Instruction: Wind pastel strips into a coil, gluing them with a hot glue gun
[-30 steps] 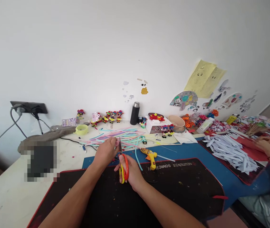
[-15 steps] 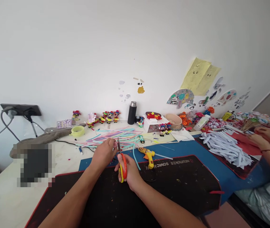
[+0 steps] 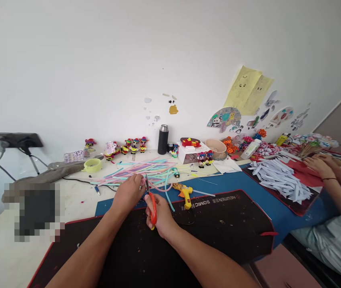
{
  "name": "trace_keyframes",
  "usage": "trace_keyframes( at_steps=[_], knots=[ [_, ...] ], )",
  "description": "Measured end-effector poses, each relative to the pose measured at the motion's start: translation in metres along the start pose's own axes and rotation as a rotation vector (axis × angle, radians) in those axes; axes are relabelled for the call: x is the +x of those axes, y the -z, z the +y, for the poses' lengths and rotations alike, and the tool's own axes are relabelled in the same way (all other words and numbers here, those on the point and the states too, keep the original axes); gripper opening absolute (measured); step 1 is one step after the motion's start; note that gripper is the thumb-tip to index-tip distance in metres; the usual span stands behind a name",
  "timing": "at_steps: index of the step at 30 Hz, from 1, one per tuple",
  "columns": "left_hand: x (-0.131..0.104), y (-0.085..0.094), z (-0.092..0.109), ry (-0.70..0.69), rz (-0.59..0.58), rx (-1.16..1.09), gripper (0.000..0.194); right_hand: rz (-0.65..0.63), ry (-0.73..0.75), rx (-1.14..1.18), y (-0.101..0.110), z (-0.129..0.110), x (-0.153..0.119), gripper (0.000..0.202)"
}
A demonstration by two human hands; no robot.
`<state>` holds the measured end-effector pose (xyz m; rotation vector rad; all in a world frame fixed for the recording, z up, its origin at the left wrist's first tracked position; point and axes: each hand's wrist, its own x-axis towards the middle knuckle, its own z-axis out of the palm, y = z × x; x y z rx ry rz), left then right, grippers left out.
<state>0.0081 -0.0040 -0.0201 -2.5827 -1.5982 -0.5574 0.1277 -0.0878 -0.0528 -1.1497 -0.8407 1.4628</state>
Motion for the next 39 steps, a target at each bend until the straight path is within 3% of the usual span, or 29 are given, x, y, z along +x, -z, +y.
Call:
trace_keyframes(
  at_steps=[7, 10, 13, 18, 23, 26, 29, 31, 33, 39],
  knots=[
    [-0.001, -0.007, -0.006, -0.003, 0.047, -0.04, 0.021, 0.055, 0.056, -0.075, -0.003, -0.001, -0.004, 0.042],
    [0.0, -0.007, -0.013, 0.069, 0.118, -0.165, 0.019, 0.033, 0.062, -0.058, -0.003, -0.002, -0.006, 0.042],
    [0.004, -0.001, -0.022, 0.259, 0.235, -0.44, 0.02, -0.055, 0.05, -0.093, -0.002, -0.004, -0.008, 0.045],
    [0.01, 0.018, -0.04, 0.413, 0.528, -0.937, 0.035, -0.2, 0.019, -0.243, 0.007, -0.011, -0.011, 0.051],
    [0.012, 0.031, -0.053, 0.507, 0.666, -1.108, 0.039, -0.302, -0.018, -0.588, 0.017, -0.035, -0.012, 0.048],
    [0.012, 0.033, -0.051, 0.486, 0.677, -1.108, 0.039, -0.299, 0.148, -1.031, 0.012, -0.054, -0.014, 0.034],
    [0.011, 0.031, -0.048, 0.467, 0.656, -1.095, 0.04, -0.41, 0.326, -1.406, 0.001, -0.068, -0.015, 0.035],
    [0.011, 0.028, -0.047, 0.459, 0.637, -1.071, 0.04, -0.43, 0.41, -1.51, -0.004, -0.074, -0.012, 0.033],
    [0.011, 0.024, -0.045, 0.438, 0.615, -1.046, 0.039, -0.361, 0.464, -1.54, -0.002, -0.079, -0.007, 0.031],
    [0.01, 0.015, -0.035, 0.381, 0.488, -1.035, 0.037, -0.154, 0.378, -1.737, 0.03, -0.083, 0.022, 0.032]
  ],
)
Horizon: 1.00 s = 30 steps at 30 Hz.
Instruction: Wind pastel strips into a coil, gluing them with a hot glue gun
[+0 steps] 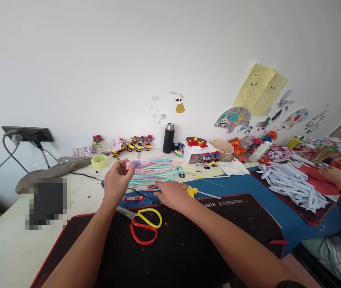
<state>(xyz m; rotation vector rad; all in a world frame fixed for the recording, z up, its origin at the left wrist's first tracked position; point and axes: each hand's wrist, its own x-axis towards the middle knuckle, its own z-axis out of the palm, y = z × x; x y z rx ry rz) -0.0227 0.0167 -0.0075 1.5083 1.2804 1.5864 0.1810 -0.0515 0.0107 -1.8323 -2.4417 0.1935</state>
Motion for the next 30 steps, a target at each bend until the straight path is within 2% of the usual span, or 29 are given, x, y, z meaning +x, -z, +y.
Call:
trace_keyframes(
  at_steps=[3, 7, 17, 20, 24, 27, 30],
  knots=[
    [-0.004, -0.004, 0.0, 0.027, -0.082, -0.019, 0.036, -0.019, -0.035, -0.033, -0.012, 0.013, 0.007, 0.028],
    [-0.007, -0.009, 0.0, 0.054, -0.146, -0.055, 0.037, -0.014, -0.051, -0.039, -0.021, 0.016, 0.017, 0.026],
    [-0.006, -0.01, -0.002, 0.16, -0.257, -0.099, 0.045, 0.055, -0.089, 0.059, 0.005, 0.035, 0.047, 0.028],
    [-0.007, -0.011, -0.001, 0.177, -0.27, -0.092, 0.047, -0.009, -0.044, 0.093, 0.0, 0.037, 0.044, 0.029],
    [-0.009, -0.014, 0.003, 0.204, -0.31, -0.083, 0.05, -0.073, 0.016, 0.096, -0.015, 0.034, 0.03, 0.019],
    [-0.009, -0.015, 0.002, 0.227, -0.341, -0.092, 0.049, -0.074, 0.035, 0.108, -0.02, 0.033, 0.025, 0.01],
    [-0.009, -0.015, -0.003, 0.246, -0.364, -0.121, 0.046, -0.032, 0.035, 0.123, -0.017, 0.034, 0.03, 0.013]
  ],
)
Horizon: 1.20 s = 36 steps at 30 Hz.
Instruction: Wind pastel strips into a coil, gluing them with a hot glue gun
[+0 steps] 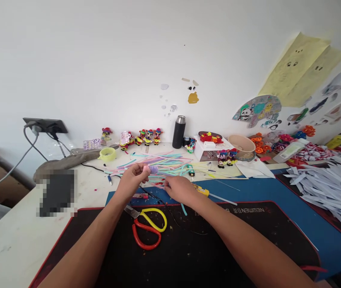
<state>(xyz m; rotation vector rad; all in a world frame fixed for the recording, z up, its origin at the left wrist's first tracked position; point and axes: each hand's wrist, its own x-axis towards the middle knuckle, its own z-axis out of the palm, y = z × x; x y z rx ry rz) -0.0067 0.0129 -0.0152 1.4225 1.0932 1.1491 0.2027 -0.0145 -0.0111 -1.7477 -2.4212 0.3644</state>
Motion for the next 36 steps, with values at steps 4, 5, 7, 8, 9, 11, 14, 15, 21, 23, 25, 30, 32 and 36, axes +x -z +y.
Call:
trace_keyframes(
  at_steps=[4, 5, 7, 8, 9, 11, 14, 15, 21, 23, 25, 30, 32, 36],
  knots=[
    [0.001, 0.001, -0.004, 0.007, -0.03, -0.046, 0.041, 0.162, -0.058, 0.12, 0.011, 0.006, 0.017, 0.019],
    [0.001, 0.001, -0.003, 0.013, -0.036, -0.049, 0.041, 0.232, -0.075, 0.207, 0.014, 0.009, 0.022, 0.018],
    [0.0, 0.0, -0.002, 0.036, -0.04, -0.039, 0.041, 0.331, -0.103, 0.407, 0.015, 0.011, 0.03, 0.02],
    [-0.001, -0.001, -0.001, 0.048, -0.038, -0.029, 0.042, 0.355, -0.104, 0.509, 0.014, 0.012, 0.033, 0.021],
    [-0.002, -0.002, 0.0, 0.06, -0.037, -0.018, 0.042, 0.358, -0.098, 0.604, 0.012, 0.011, 0.034, 0.022],
    [-0.002, -0.003, 0.002, 0.076, -0.039, -0.003, 0.043, 0.326, -0.06, 0.756, 0.005, 0.007, 0.035, 0.024],
    [-0.003, -0.004, 0.001, 0.078, -0.053, 0.012, 0.045, 0.276, 0.01, 0.884, -0.006, -0.001, 0.033, 0.025],
    [-0.003, -0.005, 0.001, 0.079, -0.057, 0.016, 0.045, 0.274, 0.028, 0.921, -0.009, -0.003, 0.032, 0.025],
    [-0.004, -0.009, -0.001, 0.07, -0.084, 0.048, 0.045, 0.289, 0.065, 0.986, -0.017, -0.006, 0.026, 0.022],
    [-0.005, -0.011, 0.001, 0.06, -0.095, 0.077, 0.043, 0.288, 0.062, 0.95, -0.018, -0.005, 0.023, 0.021],
    [-0.006, -0.013, 0.003, 0.051, -0.109, 0.115, 0.041, 0.3, 0.049, 0.931, -0.02, -0.004, 0.021, 0.02],
    [-0.009, -0.014, 0.001, 0.044, -0.175, 0.207, 0.037, 0.316, 0.062, 0.817, -0.02, -0.001, 0.017, 0.017],
    [-0.01, -0.015, 0.0, 0.035, -0.189, 0.241, 0.037, 0.305, 0.059, 0.778, -0.017, -0.001, 0.014, 0.016],
    [-0.01, -0.017, -0.002, 0.035, -0.198, 0.259, 0.038, 0.292, 0.029, 0.687, -0.007, -0.002, 0.008, 0.016]
  ],
)
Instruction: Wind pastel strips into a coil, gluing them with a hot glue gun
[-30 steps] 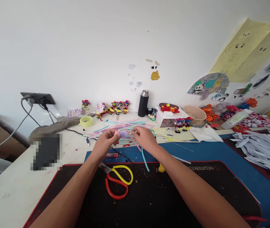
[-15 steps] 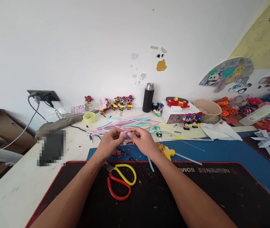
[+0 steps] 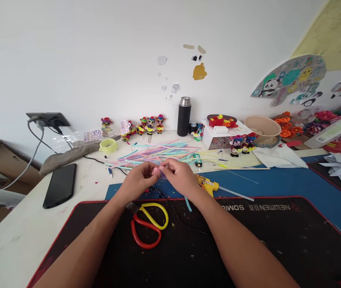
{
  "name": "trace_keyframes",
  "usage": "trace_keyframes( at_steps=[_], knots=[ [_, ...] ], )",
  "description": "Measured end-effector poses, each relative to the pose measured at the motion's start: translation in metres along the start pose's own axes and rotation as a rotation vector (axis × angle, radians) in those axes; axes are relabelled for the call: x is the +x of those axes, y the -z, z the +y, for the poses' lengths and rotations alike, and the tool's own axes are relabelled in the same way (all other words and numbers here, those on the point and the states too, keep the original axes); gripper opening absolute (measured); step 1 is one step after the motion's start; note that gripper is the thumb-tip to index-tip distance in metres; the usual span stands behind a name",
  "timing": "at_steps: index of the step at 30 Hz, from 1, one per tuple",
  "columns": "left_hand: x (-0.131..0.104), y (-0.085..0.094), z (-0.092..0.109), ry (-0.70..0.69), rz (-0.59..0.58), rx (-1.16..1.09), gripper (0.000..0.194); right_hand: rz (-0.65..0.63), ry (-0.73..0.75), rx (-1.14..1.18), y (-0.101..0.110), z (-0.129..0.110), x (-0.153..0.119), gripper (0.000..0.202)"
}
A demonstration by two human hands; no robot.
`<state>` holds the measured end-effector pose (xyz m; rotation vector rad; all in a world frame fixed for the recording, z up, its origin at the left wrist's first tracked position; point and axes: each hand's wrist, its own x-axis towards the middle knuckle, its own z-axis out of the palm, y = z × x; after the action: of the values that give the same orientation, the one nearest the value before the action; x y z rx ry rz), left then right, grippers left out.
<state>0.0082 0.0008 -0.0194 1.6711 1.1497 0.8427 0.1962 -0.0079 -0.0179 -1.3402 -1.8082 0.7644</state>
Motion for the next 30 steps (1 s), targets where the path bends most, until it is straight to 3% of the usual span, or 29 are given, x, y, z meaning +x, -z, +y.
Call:
trace_keyframes(
  at_steps=[5, 16, 30],
  knots=[
    [0.0003, -0.0008, 0.002, 0.023, -0.001, -0.086, 0.047, 0.014, 0.015, -0.059, 0.0035, -0.0032, -0.0008, 0.015],
    [-0.0006, -0.0005, 0.0032, 0.038, -0.02, -0.102, 0.048, 0.019, 0.001, 0.047, 0.0019, 0.0008, -0.0019, 0.016],
    [-0.0012, -0.0014, 0.0006, -0.023, -0.024, -0.042, 0.038, 0.049, -0.024, 0.064, 0.0005, 0.0025, -0.0004, 0.014]
  ],
)
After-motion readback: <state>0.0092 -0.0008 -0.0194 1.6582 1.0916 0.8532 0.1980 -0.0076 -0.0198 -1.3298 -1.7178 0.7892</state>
